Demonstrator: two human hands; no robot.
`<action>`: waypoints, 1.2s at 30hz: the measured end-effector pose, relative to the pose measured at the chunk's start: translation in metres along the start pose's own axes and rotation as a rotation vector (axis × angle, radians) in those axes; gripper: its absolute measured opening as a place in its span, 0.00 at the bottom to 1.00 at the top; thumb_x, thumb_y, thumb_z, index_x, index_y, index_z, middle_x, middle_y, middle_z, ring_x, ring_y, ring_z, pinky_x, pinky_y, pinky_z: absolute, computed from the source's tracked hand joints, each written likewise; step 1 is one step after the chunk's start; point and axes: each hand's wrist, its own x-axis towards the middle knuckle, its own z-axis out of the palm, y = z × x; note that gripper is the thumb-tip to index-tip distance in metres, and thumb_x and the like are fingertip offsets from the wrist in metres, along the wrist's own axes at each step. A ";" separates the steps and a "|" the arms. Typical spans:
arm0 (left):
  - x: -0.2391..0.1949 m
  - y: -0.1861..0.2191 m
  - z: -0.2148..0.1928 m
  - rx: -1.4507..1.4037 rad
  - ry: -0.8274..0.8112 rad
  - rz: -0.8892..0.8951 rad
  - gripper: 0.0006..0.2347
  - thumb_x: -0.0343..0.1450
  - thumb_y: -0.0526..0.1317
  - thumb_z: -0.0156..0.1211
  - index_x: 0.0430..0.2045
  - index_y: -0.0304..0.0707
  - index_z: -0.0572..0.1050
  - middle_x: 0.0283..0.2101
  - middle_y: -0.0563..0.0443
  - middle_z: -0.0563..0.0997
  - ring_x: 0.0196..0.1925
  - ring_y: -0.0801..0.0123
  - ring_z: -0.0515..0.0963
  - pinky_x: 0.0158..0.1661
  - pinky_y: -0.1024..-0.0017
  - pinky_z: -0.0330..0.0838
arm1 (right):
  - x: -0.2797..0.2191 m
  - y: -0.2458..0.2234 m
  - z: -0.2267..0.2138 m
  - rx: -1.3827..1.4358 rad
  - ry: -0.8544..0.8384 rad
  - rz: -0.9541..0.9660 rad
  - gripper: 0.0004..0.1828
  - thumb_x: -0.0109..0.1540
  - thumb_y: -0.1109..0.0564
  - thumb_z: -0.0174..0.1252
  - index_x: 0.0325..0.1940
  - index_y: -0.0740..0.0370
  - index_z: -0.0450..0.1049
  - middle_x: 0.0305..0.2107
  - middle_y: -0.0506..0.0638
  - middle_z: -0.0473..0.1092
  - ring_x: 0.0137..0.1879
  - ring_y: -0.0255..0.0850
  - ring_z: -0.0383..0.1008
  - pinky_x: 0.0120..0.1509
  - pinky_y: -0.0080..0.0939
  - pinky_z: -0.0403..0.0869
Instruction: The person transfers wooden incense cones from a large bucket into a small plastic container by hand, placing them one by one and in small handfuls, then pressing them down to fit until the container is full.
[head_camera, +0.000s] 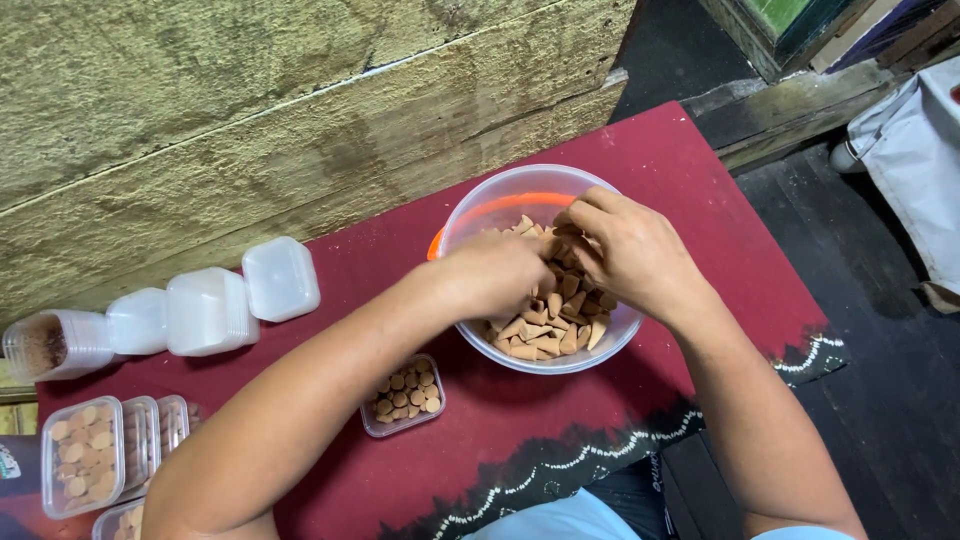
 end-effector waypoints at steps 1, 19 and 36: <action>0.004 0.002 0.008 -0.002 0.000 -0.001 0.07 0.67 0.40 0.63 0.35 0.55 0.85 0.39 0.50 0.81 0.43 0.48 0.84 0.44 0.51 0.81 | 0.000 0.001 0.002 0.000 -0.002 -0.001 0.10 0.58 0.57 0.63 0.41 0.57 0.70 0.41 0.51 0.70 0.47 0.56 0.77 0.42 0.56 0.76; -0.065 0.007 -0.042 -0.367 0.103 -0.078 0.08 0.68 0.40 0.55 0.38 0.40 0.76 0.41 0.37 0.82 0.49 0.36 0.81 0.46 0.42 0.76 | 0.001 0.001 -0.004 0.290 0.266 -0.008 0.12 0.63 0.68 0.63 0.49 0.60 0.76 0.40 0.51 0.71 0.41 0.47 0.77 0.40 0.44 0.78; -0.253 0.056 0.080 -0.541 0.727 -0.494 0.12 0.73 0.38 0.58 0.51 0.47 0.79 0.39 0.46 0.82 0.43 0.51 0.84 0.43 0.58 0.79 | -0.071 -0.143 0.051 0.751 0.087 -0.268 0.06 0.62 0.63 0.62 0.43 0.62 0.78 0.40 0.58 0.78 0.50 0.57 0.80 0.54 0.55 0.77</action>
